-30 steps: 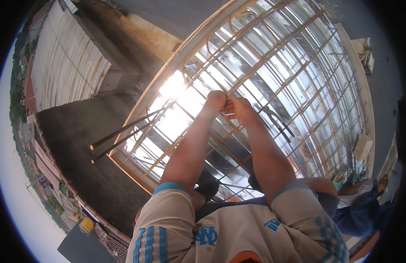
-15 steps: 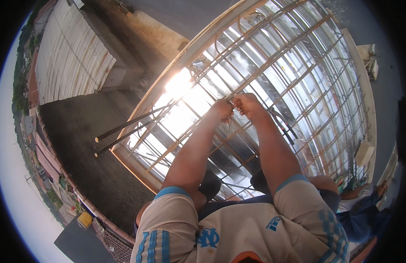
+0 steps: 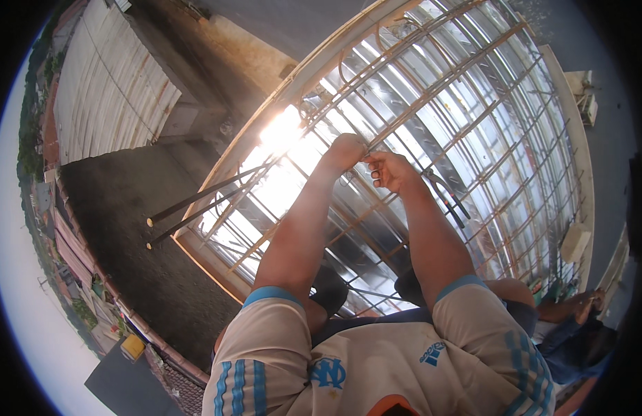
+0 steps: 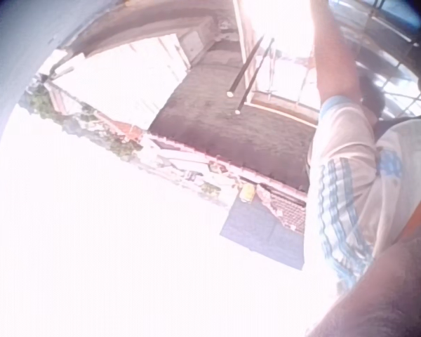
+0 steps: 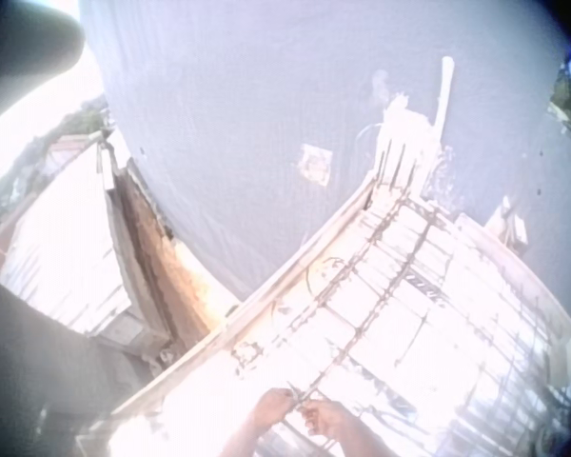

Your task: The person is assembling a metal grid structure on a rooftop. They use pliers to bend and secure metal rods into place, working methodically to create a grid pattern. Another person is visible in the background, also working on the structure.

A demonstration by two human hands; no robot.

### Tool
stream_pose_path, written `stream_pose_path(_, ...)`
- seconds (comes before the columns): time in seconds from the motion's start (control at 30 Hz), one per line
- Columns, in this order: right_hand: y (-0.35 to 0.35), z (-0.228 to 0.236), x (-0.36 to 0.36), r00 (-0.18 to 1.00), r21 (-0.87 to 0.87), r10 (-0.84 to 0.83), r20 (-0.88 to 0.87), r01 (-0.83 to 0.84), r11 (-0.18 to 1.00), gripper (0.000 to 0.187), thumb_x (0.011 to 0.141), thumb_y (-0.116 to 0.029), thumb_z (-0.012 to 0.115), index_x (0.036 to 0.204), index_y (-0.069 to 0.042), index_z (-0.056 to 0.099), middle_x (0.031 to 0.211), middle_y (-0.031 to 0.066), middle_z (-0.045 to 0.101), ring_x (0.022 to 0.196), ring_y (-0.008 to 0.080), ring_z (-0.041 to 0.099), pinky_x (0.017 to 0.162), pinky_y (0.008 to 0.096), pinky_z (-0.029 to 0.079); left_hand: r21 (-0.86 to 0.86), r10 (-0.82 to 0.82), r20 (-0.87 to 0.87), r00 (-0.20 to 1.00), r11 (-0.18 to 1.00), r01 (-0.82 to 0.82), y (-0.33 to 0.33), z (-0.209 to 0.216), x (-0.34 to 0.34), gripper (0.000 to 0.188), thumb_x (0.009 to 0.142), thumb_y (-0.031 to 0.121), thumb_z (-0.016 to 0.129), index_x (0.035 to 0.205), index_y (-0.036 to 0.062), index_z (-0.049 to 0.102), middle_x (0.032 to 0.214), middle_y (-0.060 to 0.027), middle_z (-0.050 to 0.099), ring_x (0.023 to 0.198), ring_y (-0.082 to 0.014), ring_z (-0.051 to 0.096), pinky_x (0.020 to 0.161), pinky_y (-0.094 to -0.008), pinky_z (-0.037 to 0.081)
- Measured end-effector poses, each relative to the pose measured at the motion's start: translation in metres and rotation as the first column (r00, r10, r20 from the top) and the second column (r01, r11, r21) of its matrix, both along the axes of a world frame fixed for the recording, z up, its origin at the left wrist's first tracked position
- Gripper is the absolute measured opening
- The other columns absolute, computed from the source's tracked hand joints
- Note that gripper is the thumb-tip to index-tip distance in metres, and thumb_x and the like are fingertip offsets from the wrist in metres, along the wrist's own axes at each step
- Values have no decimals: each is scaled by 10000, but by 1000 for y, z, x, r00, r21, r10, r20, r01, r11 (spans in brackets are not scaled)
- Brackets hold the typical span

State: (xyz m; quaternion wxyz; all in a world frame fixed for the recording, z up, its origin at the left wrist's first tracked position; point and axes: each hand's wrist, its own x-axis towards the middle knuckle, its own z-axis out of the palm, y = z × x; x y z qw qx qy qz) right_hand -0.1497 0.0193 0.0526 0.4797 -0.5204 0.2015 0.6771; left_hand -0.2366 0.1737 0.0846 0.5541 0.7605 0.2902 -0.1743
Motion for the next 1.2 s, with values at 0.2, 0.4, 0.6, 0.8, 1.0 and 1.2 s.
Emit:
stream_pose_path(0.2, 1, 9, -13, 998, 24, 26, 65, -27, 999, 229, 917, -275, 539, 961, -61, 612, 690, 9, 518, 623, 121, 495, 507, 281, 399, 321, -260, 31, 965, 917, 237, -4, -21, 9, 143, 678, 148, 629, 713, 31, 703, 789, -163, 664, 784, -326, 659, 705, -407, 533)
stream_pose_path(0.4, 2, -11, -52, 817, 64, 48, 574, -103, 993, 346, 932, -354, 544, 985, -22, 625, 763, 80, 611, 694, 169, 599, 560, 337, 475, 410, -629, -220, 746, 634, 656, -7, 8, 30, 107, 687, 126, 655, 709, 46, 722, 682, -124, 676, 719, -260, 684, 660, -374, 547)
stream_pose_path(0.6, -10, -33, -14, 56, -350, 437, 898, -510, 786, 379, 862, -420, 639, 999, -66, 631, 858, 149, 655, 888, 333, 640, 770, 420, 500, 99, -409, -191, 892, 896, 432, 10, 13, 33, 122, 704, 137, 660, 679, 32, 717, 652, -119, 674, 645, -236, 676, 633, -363, 542)
stream_pose_path(0.8, 9, 9, -16, 135, -253, 348, 928, -457, 853, 317, 801, -324, 690, 963, -70, 590, 917, 148, 647, 902, 332, 633, 771, 412, 491, 98, -341, -166, 925, 928, 360, 10, 13, 29, 253, 761, 209, 532, 679, 33, 695, 646, -126, 667, 634, -235, 664, 640, -371, 528)
stream_pose_path(1.0, 16, 11, -15, 153, -249, 355, 922, -469, 848, 155, 810, -222, 629, 856, -76, 607, 785, 95, 641, 760, 262, 634, 690, 354, 485, -83, -176, -232, 957, 983, 161, 3, 45, 28, 238, 757, 144, 512, 736, -16, 686, 654, -128, 668, 623, -221, 674, 605, -342, 544)
stream_pose_path(1.2, 23, 17, -19, -12, -346, 385, 923, -465, 815, 173, 832, -246, 600, 793, -78, 589, 746, 111, 643, 723, 281, 638, 661, 347, 487, -153, -165, -258, 952, 980, 128, 12, 40, 20, 211, 748, 117, 514, 758, -24, 671, 712, -151, 667, 609, -213, 672, 572, -323, 544)
